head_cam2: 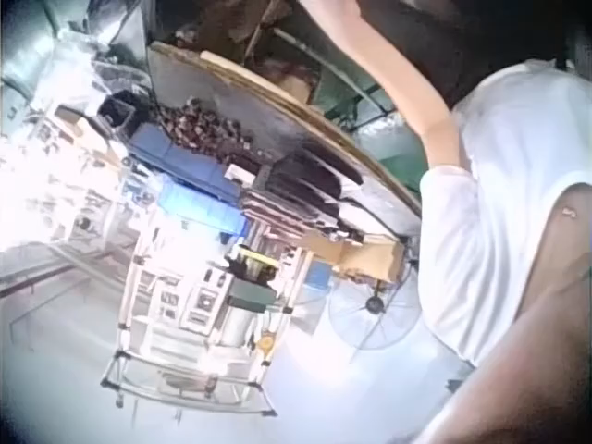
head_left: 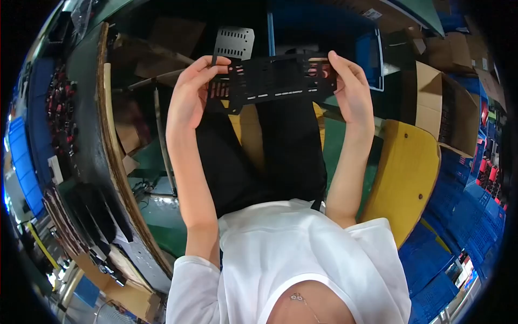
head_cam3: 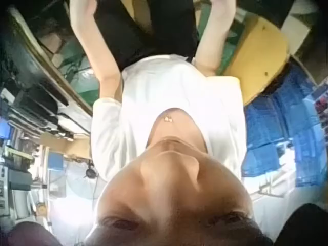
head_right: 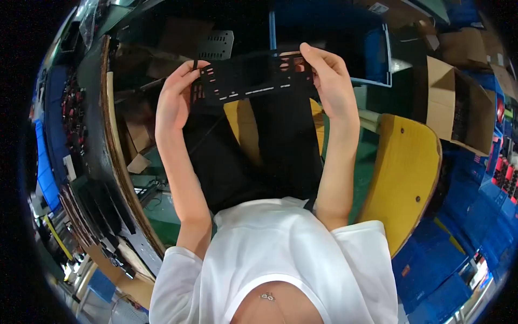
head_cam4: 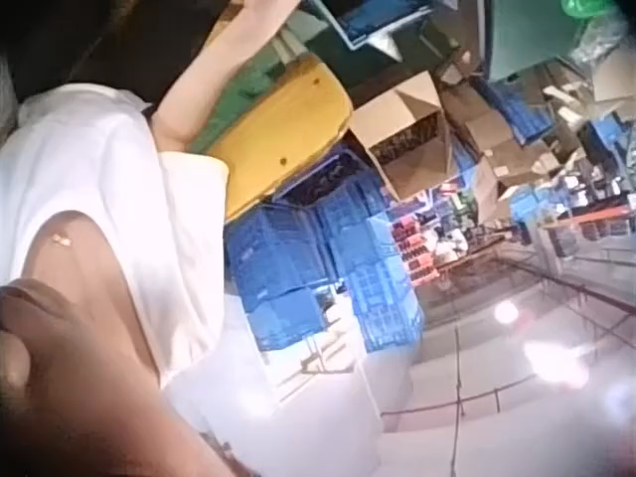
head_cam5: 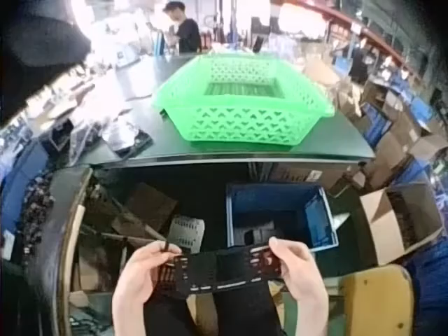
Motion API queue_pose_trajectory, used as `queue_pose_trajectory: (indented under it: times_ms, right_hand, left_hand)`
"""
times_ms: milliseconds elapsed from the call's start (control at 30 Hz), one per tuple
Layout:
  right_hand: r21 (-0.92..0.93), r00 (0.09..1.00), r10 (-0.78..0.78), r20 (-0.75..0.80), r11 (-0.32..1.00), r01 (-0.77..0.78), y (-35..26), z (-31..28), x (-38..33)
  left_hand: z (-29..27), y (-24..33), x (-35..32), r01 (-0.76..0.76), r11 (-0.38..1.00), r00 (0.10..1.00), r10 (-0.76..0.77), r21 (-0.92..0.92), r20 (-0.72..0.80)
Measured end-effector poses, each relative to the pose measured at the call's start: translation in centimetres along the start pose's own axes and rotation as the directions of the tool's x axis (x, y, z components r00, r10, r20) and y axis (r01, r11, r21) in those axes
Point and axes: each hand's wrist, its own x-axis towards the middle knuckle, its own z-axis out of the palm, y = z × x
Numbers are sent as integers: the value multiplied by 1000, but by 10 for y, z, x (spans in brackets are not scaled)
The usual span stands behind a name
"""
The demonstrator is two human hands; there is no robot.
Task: Assembling black plastic electronic enclosures and components using a press machine at a factory workstation.
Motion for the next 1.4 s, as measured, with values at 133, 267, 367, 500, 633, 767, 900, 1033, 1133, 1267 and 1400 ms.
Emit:
queue_pose_trajectory:
  times_ms: [133,267,367,500,633,767,900,1033,1133,1267,1400]
  right_hand:
    - [-19,998,30,-62,999,-31,-13,1,-10]
    - [-45,987,-31,-156,999,25,-31,15,-28]
    - [-44,981,-42,-188,998,34,-37,15,-32]
    - [-49,993,-44,-107,998,38,-50,22,-39]
    - [-73,989,-47,-143,997,37,-54,22,-43]
    - [-134,987,-85,-135,989,67,-54,7,-42]
    - [-181,989,-109,-98,979,90,-58,17,-45]
    - [-171,995,-93,-33,982,86,-57,33,-56]
    - [-136,998,-55,-17,989,52,-39,36,-57]
    - [46,989,-134,59,990,132,-25,58,-69]
    - [33,981,-131,146,991,128,-17,64,-66]
  left_hand:
    - [6,19,-17,-45,999,996,45,1,78]
    - [6,35,-40,-183,979,983,180,90,48]
    - [8,50,-49,-231,966,973,226,114,56]
    - [13,67,-64,-256,955,967,254,149,33]
    - [17,80,-79,-249,961,967,238,123,96]
    - [12,92,-89,-266,957,953,243,118,182]
    - [10,99,-99,-240,965,932,200,103,303]
    - [38,90,-109,-681,421,579,810,599,89]
    - [57,71,-114,-531,-211,424,772,821,473]
    - [80,23,-123,-480,-207,532,703,852,471]
    - [76,15,-133,-436,-142,577,714,889,397]
